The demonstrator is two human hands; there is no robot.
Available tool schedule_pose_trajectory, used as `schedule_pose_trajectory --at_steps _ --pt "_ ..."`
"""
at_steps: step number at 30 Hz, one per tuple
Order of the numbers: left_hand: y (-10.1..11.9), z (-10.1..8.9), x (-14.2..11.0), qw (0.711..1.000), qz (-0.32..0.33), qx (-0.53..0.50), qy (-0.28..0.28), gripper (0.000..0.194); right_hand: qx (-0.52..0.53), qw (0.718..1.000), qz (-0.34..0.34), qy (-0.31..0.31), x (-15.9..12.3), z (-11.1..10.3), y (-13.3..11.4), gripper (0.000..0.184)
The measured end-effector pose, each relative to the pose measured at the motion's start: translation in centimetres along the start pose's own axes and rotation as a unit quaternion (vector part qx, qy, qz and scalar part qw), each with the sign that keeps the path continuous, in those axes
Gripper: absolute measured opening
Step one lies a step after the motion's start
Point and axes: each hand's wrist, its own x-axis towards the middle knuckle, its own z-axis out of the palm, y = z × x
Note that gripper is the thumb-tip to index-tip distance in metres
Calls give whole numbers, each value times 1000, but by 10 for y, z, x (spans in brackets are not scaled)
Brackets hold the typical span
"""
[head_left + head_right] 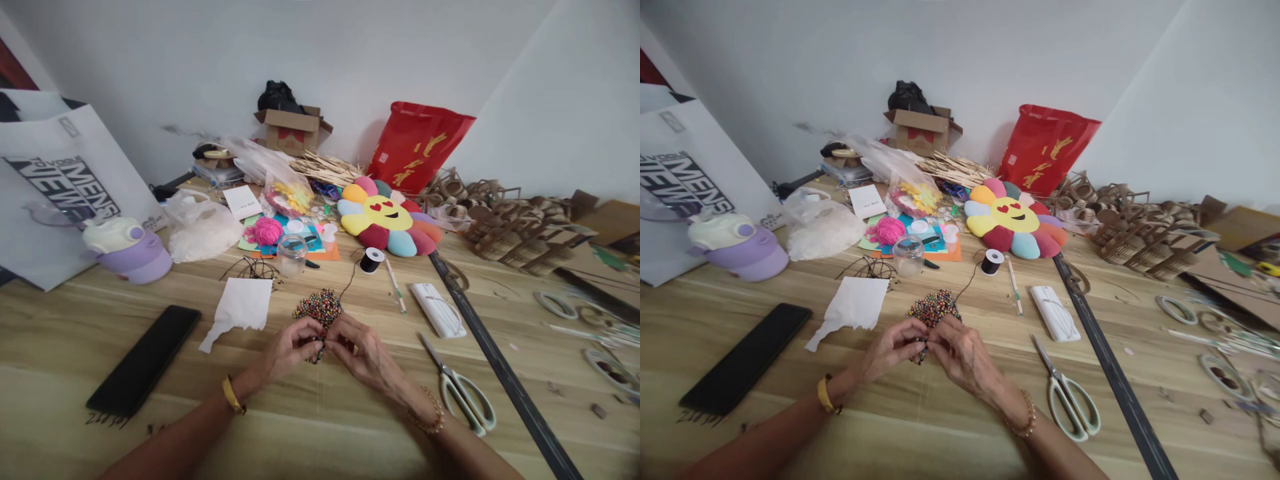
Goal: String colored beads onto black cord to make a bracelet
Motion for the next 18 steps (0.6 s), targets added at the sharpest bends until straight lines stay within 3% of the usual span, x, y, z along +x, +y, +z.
schedule_pose_trajectory --at_steps 18 --pt "1 0 -2 997 10 73 -29 28 -13 999 -33 -20 -1 1 -7 15"
